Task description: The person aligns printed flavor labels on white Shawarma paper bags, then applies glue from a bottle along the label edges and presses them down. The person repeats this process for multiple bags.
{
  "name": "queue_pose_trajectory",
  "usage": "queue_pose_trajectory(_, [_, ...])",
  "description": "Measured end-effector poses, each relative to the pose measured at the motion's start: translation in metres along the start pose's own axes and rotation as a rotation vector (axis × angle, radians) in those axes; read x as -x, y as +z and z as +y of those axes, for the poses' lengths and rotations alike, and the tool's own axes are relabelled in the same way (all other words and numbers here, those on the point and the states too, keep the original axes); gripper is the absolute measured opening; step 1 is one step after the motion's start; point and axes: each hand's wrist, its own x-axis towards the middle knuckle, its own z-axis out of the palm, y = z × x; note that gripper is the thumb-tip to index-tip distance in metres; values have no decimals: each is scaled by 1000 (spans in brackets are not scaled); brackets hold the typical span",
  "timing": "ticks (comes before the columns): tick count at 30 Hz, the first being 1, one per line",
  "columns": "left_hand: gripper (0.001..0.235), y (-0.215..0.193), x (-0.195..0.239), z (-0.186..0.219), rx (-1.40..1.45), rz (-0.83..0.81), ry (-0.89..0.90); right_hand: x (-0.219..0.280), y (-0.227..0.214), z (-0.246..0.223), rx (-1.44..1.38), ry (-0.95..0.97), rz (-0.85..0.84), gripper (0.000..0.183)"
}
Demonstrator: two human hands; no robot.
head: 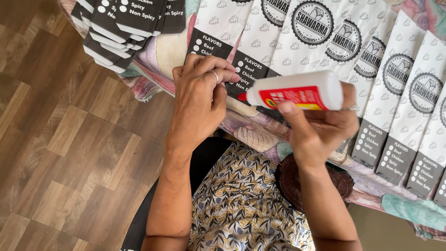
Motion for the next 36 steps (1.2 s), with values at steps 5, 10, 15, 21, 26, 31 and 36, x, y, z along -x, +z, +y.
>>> queue_pose_trajectory(5, [35,-1,-1,-2,-18,-27,14,-7,27,-11,-11,2,-136,25])
queue_pose_trajectory(10, [32,-4,0,-8,-47,-84,57,-6,-8,-6,-42,-6,-99,25])
queue_pose_trajectory(15, [11,-5,-3,-32,80,149,175,-12,-20,-10,-210,54,-5,32])
queue_pose_trajectory(21, [12,-16,0,-46,-222,338,-71,-21,15,-12,-223,-34,-89,32])
queue_pose_trajectory(26, [15,-19,4,-51,-109,295,-71,-25,51,-23,-216,-16,-182,38])
queue_pose_trajectory(31, [13,-32,6,-40,4,240,-85,-26,62,-30,-157,66,-174,41])
queue_pose_trajectory(36, [17,-30,7,-39,40,227,-113,-25,62,-24,-171,53,-181,41])
